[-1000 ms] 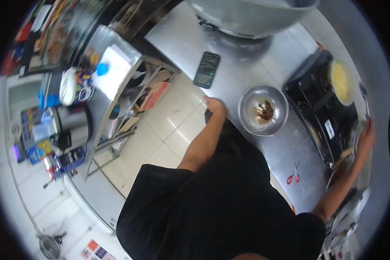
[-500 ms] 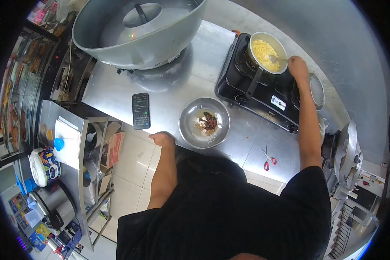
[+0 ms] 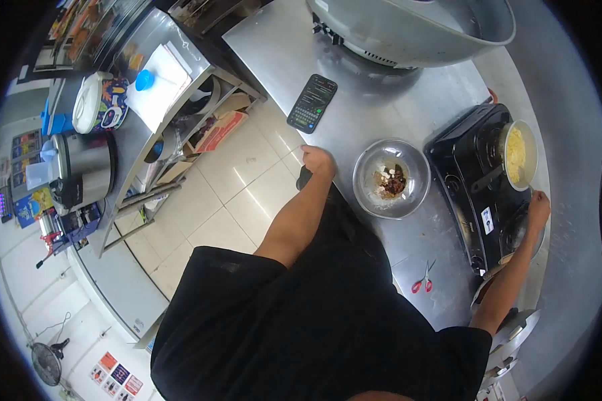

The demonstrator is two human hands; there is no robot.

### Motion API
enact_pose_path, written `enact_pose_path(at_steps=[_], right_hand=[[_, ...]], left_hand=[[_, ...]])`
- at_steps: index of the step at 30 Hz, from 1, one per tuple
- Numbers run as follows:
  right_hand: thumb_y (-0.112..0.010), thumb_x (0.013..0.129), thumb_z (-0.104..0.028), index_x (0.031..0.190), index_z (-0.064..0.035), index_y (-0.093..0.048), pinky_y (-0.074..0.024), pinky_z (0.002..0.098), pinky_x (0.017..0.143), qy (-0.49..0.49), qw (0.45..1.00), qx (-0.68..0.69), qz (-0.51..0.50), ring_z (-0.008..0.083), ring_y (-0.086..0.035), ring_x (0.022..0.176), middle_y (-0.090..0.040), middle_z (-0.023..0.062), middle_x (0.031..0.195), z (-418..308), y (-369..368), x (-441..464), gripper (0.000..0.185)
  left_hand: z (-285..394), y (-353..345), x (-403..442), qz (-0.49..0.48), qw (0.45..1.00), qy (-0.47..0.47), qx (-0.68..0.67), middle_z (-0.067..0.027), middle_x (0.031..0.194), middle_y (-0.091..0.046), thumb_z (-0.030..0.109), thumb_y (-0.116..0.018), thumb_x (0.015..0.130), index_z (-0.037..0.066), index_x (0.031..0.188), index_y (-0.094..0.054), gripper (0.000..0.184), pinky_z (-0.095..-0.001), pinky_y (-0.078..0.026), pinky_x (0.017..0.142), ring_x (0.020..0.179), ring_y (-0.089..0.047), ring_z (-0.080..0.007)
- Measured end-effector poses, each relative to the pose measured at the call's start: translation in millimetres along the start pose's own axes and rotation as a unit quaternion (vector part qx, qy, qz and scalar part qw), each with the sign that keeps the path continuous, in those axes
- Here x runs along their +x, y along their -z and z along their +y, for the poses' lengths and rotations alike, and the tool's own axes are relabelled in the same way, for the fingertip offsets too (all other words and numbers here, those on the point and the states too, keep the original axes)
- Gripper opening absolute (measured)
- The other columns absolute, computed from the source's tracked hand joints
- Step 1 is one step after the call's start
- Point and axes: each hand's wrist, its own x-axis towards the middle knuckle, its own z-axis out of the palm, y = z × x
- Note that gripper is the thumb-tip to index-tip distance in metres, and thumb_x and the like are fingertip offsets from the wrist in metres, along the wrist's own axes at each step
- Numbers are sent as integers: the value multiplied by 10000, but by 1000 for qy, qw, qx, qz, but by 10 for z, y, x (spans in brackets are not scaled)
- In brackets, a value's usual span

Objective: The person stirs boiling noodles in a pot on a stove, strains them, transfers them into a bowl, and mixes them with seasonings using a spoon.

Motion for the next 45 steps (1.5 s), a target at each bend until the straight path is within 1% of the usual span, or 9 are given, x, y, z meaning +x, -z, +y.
enact_pose_path(at_steps=[11, 20, 26, 35, 39, 40, 41, 43, 45], right_hand=[[-544, 919, -368, 1038, -33, -699, -481, 392, 690, 6, 982, 139, -128, 305, -631, 709, -667, 159, 770, 893, -431, 604, 387], [-503, 968, -388, 1016, -37, -683, -481, 410, 656, 58, 988, 21, 140, 314, -644, 708, -659, 166, 755, 263, -57, 213, 397], [-495, 973, -378, 945, 5, -672, -474, 393, 611, 55, 994, 72, 65, 284, -642, 660, -653, 159, 731, 414, -152, 301, 423], [-509, 963, -362, 882, -46, -671, -352, 260, 442, -183, 917, 329, -129, 106, -481, 487, -552, 2, 638, 666, -383, 291, 365], [-512, 937, -429, 1311, -61, -525, -420, 394, 899, -216, 808, 518, -179, 258, -559, 1023, -626, 113, 1203, 838, -661, 230, 525], [-521, 929, -442, 1271, -51, -544, -415, 388, 912, -224, 809, 524, -143, 282, -557, 1047, -630, 112, 1179, 727, -590, 125, 519], [-544, 921, -425, 1108, -50, -618, -464, 315, 747, -242, 807, 523, -130, 195, -595, 861, -662, 73, 984, 675, -547, 115, 426], [-562, 935, -329, 814, -106, -639, -268, 201, 390, -266, 790, 538, -121, 55, -422, 495, -541, -53, 641, 315, -275, 32, 264], [-567, 940, -290, 843, -77, -645, -276, 203, 390, -260, 790, 545, -107, 51, -439, 509, -551, -56, 654, 250, -197, 48, 247]], left_hand=[[63, 95, -65, -24, 999, 21, 5, -326, 1123, -608, 464, -248, 986, -100, 1100, -625, 688, -512, -412, 981, 1079, -558, -485], [5, 40, -6, -17, 1000, -7, 4, -331, 1069, -625, 446, -246, 983, -106, 1055, -644, 684, -530, -422, 960, 1022, -582, -503], [72, 66, -67, -20, 1000, 15, 3, -323, 1095, -620, 446, -232, 984, -107, 1071, -635, 690, -526, -421, 962, 1045, -572, -497], [105, 108, -112, -44, 999, 3, 0, -335, 1102, -610, 446, -221, 987, -113, 1083, -611, 689, -527, -406, 988, 1076, -550, -503], [-870, -622, 907, 34, 909, -170, 379, -136, 797, -689, 257, -432, 986, -12, 1073, -606, 332, -376, -563, 547, 664, -688, -255], [-811, -632, 947, 44, 941, -105, 317, -123, 764, -685, 372, -356, 995, 22, 1016, -663, 466, -393, -567, 584, 659, -681, -264], [-734, -620, 965, 63, 965, -42, 252, -110, 730, -682, 486, -281, 1004, 55, 960, -721, 618, -409, -570, 620, 654, -675, -273], [18, 3, -72, 13, 995, 24, 99, -260, 997, -664, 444, -246, 1007, -79, 1009, -657, 665, -509, -513, 864, 934, -656, -392], [110, 62, -188, 2, 997, 5, 74, -304, 1074, -637, 428, -233, 1004, -127, 1003, -634, 684, -508, -485, 922, 1013, -626, -434]])
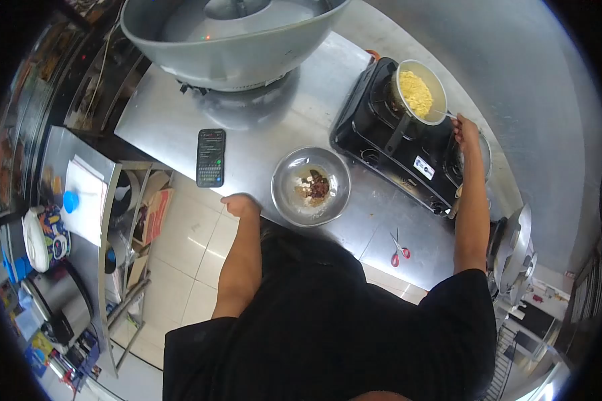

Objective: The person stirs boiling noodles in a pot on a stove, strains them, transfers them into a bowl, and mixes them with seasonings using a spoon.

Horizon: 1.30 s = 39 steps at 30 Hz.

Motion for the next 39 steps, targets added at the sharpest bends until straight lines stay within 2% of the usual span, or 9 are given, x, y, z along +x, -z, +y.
enact_pose_path(at_steps=[4, 7, 10, 13, 16, 19, 26, 29, 39], right_hand=[[-547, 944, -249, 869, -17, -645, -276, 209, 394, 37, 999, 13, 25, 48, -442, 515, -598, -18, 696, -180, -129, -28, 263], [-522, 958, -288, 905, 13, -645, -390, 283, 458, 129, 989, -41, 61, 129, -534, 554, -644, 36, 731, -335, -251, 37, 329], [-495, 971, -335, 955, -2, -644, -470, 399, 601, 352, 885, -293, 84, 271, -633, 674, -676, 102, 774, -603, -333, 23, 366], [-487, 970, -364, 984, -43, -644, -465, 469, 718, 361, 850, -343, 169, 376, -643, 813, -668, 161, 810, -849, -483, -281, 358], [-504, 963, -358, 976, -44, -640, -465, 469, 698, 370, 824, -389, 183, 384, -641, 834, -662, 184, 823, -708, -482, -253, 343], [-510, 960, -336, 956, -33, -631, -464, 461, 694, 335, 863, -346, 152, 400, -633, 842, -647, 209, 812, -406, -388, -72, 326], [-534, 950, -303, 837, -17, -660, -400, 328, 512, 243, 936, -252, 34, 159, -524, 553, -605, 50, 657, -128, -77, 70, 332], [-532, 966, -327, 831, -70, -636, -295, 234, 439, 94, 981, -169, -26, 54, -395, 522, -488, -53, 637, -236, -97, -132, 309], [-524, 972, -246, 894, -19, -599, -237, 185, 382, -22, 997, 32, -66, 30, -358, 505, -462, -59, 645, -88, -132, 34, 251]], left_hand=[[73, 122, -114, -22, 1000, 1, -14, -325, 1136, -603, 446, -221, 990, -167, 1051, -604, 725, -494, -449, 968, 1071, -588, -451], [76, 108, -90, -20, 999, 28, -23, -333, 1153, -592, 449, -221, 988, -182, 1067, -593, 737, -499, -435, 981, 1079, -580, -454], [62, 88, -82, -23, 999, 24, -30, -333, 1142, -597, 448, -227, 989, -180, 1063, -595, 732, -502, -439, 976, 1072, -583, -455], [8, 74, -25, -27, 998, 18, -46, -333, 1131, -602, 448, -234, 990, -178, 1057, -599, 727, -506, -444, 969, 1067, -585, -455], [19, 48, -32, -17, 999, 16, -36, -336, 1124, -603, 449, -238, 991, -174, 1054, -601, 724, -509, -448, 964, 1065, -587, -453], [0, 31, 15, -16, 999, 22, -37, -342, 1121, -601, 450, -239, 993, -172, 1055, -602, 723, -510, -451, 962, 1065, -588, -453], [-44, 13, 64, -17, 999, 16, -36, -348, 1120, -598, 450, -240, 991, -174, 1051, -604, 725, -510, -454, 959, 1062, -588, -458], [-26, 25, 50, -24, 998, 19, -46, -350, 1122, -596, 447, -235, 989, -179, 1048, -603, 728, -510, -455, 959, 1060, -589, -460], [-63, -15, 116, -25, 999, 13, -46, -341, 1139, -592, 432, -223, 987, -184, 1048, -599, 724, -505, -450, 966, 1065, -589, -450]])
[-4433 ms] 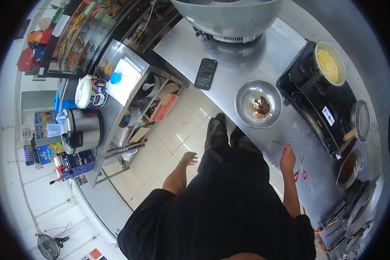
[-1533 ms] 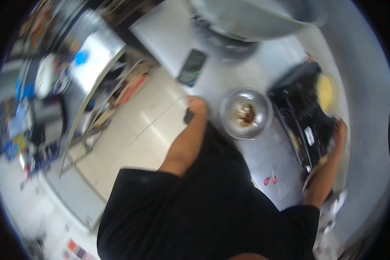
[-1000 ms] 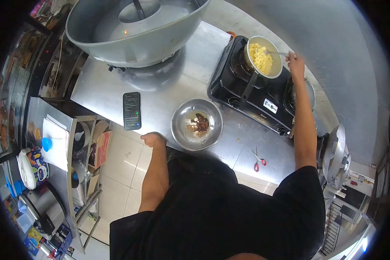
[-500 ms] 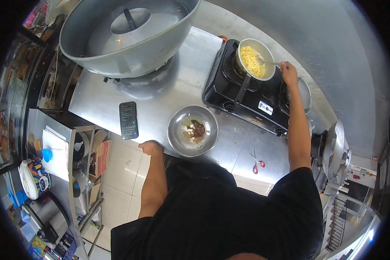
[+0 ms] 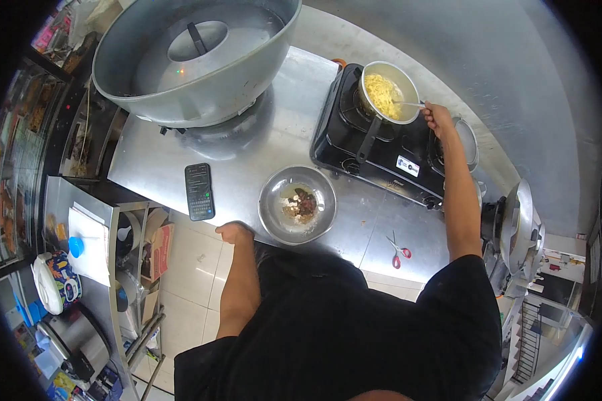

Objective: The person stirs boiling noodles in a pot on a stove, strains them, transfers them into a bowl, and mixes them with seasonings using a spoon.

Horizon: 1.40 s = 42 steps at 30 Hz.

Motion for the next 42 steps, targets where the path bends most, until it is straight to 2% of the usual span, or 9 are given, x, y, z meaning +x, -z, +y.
enact_pose_path(at_steps=[8, 11, 14, 20, 21, 24, 27, 39, 42], right_hand=[[-515, 983, -229, 917, -8, -617, -275, 181, 400, 28, 995, 86, 43, 29, -377, 511, -479, -59, 653, -109, 130, -55, 253], [-532, 973, -263, 911, 14, -643, -381, 284, 456, 189, 966, -144, 97, 112, -490, 544, -551, 36, 624, -330, 9, -299, 305], [-510, 970, -303, 923, 10, -640, -466, 421, 593, 346, 858, -333, 182, 300, -619, 642, -632, 173, 688, -435, 0, -355, 343], [-491, 958, -284, 902, 25, -632, -442, 551, 772, 311, 822, -443, 178, 499, -576, 889, -629, 279, 890, -279, -131, -437, 344], [-502, 949, -277, 874, 40, -624, -482, 492, 662, 332, 807, -450, 190, 426, -635, 758, -650, 248, 804, -187, -87, -338, 348], [-521, 939, -262, 825, 19, -631, -436, 359, 479, 132, 962, -226, 79, 229, -585, 566, -628, 114, 695, 30, -9, -256, 322], [-543, 932, -249, 798, -24, -639, -309, 231, 404, 69, 994, -76, 31, 64, -433, 509, -547, -11, 660, 152, -93, -296, 278], [-555, 939, -192, 828, -2, -633, -311, 204, 401, 62, 994, 73, 53, 45, -438, 512, -589, 3, 695, -21, -231, -188, 233], [-552, 943, -213, 898, 18, -653, -392, 265, 446, 138, 987, -1, 85, 135, -509, 510, -647, 69, 720, -181, -324, -147, 257]], left_hand=[[143, 177, -302, -29, 999, -13, 4, -346, 1138, -590, 431, -222, 994, -181, 1063, -595, 720, -511, -455, 965, 1066, -586, -454], [107, 160, -270, -25, 1000, -17, 7, -345, 1129, -594, 441, -224, 996, -181, 1058, -598, 728, -510, -462, 961, 1059, -588, -458], [72, 88, -153, -5, 1000, -8, 18, -341, 1115, -602, 444, -226, 998, -183, 1053, -598, 732, -510, -467, 958, 1056, -590, -462], [47, 62, -120, -4, 1000, -1, 6, -344, 1111, -602, 440, -227, 999, -188, 1050, -596, 730, -512, -468, 961, 1058, -591, -460], [51, 63, -129, -2, 1000, -1, 7, -345, 1116, -599, 439, -225, 999, -189, 1052, -595, 731, -511, -468, 961, 1060, -590, -460], [37, 61, -91, -15, 1000, -6, -8, -346, 1131, -593, 439, -220, 999, -191, 1055, -593, 734, -514, -469, 958, 1062, -587, -463], [71, 120, -185, -28, 1000, -10, 4, -347, 1138, -589, 440, -218, 998, -195, 1051, -590, 737, -516, -469, 953, 1063, -585, -464], [28, 53, -99, -5, 1000, -6, -1, -340, 1138, -593, 445, -222, 993, -181, 1054, -598, 732, -521, -464, 944, 1054, -588, -462], [17, 50, -65, -19, 1000, -1, -12, -338, 1142, -593, 450, -222, 993, -176, 1066, -598, 734, -515, -463, 948, 1062, -585, -460]])
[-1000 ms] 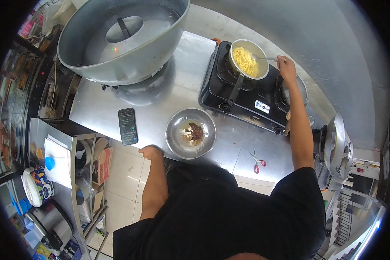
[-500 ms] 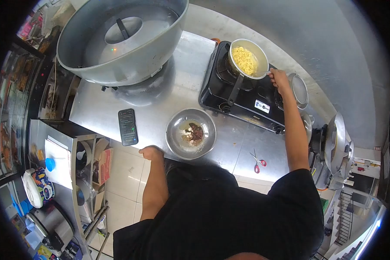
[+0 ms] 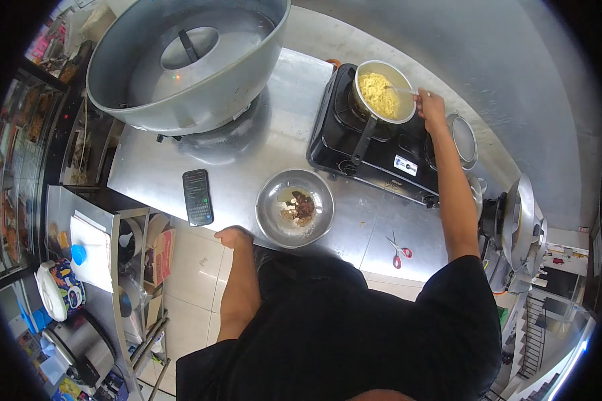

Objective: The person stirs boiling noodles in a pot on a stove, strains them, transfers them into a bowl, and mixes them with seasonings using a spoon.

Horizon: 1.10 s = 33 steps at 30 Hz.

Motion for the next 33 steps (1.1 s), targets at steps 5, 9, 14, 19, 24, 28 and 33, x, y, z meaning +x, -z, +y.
enact_pose_path(at_steps=[5, 9, 14, 19, 24, 28, 33], right_hand=[[-533, 950, -302, 963, -22, -669, -488, 420, 668, 274, 913, -295, 57, 348, -644, 708, -671, 197, 793, -437, -84, -148, 311], [-512, 956, -332, 951, -19, -674, -496, 455, 734, 245, 877, -391, 136, 393, -667, 829, -670, 228, 802, -526, 27, -241, 352], [-524, 936, -311, 905, -23, -700, -505, 459, 743, 194, 905, -372, 73, 414, -660, 826, -670, 242, 815, 83, 201, -248, 340], [-587, 875, -246, 912, -30, -714, -519, 444, 760, 145, 924, -350, -44, 367, -674, 861, -686, 222, 841, 2, 386, -451, 253], [-611, 838, -169, 887, -38, -706, -546, 428, 712, 311, 801, -510, -38, 323, -683, 843, -696, 169, 859, -115, 322, -410, 168], [-622, 822, -151, 825, -47, -685, -549, 434, 669, 369, 704, -603, -62, 320, -679, 826, -684, 138, 849, -140, 360, -223, 122], [-616, 836, -178, 839, -33, -660, -542, 442, 665, 399, 731, -519, -193, 300, -680, 809, -667, 156, 799, -82, 410, -120, 152]], left_hand=[[27, 11, -57, 7, 1000, 0, 11, -339, 1151, -588, 448, -218, 995, -178, 1086, -587, 732, -509, -450, 976, 1076, -577, -460], [15, 10, -48, 4, 1000, -7, 6, -345, 1166, -577, 448, -214, 995, -189, 1090, -575, 738, -509, -438, 994, 1095, -563, -471], [-276, -54, 451, -99, 993, -58, 37, -241, 1055, -633, 407, -300, 1001, -99, 1093, -579, 585, -470, -487, 897, 956, -618, -363], [-54, 800, 488, -149, 929, -337, 20, -58, 855, -519, 213, -517, 964, 14, 963, -534, 199, -337, -468, 718, 765, -514, -165], [551, 536, -1479, -542, 731, -410, 60, -17, 852, -525, 189, -527, 967, 31, 952, -575, 166, -250, -440, 714, 748, -502, -125], [603, -247, -2690, -611, 583, -493, 209, -90, 972, -635, 292, -570, 964, 0, 1101, -605, 325, -254, -461, 732, 875, -603, -144], [586, -792, -3517, -652, 564, -309, 402, -63, 879, -615, 436, -444, 1006, 24, 1171, -590, 467, -254, -467, 628, 670, -577, -138]])
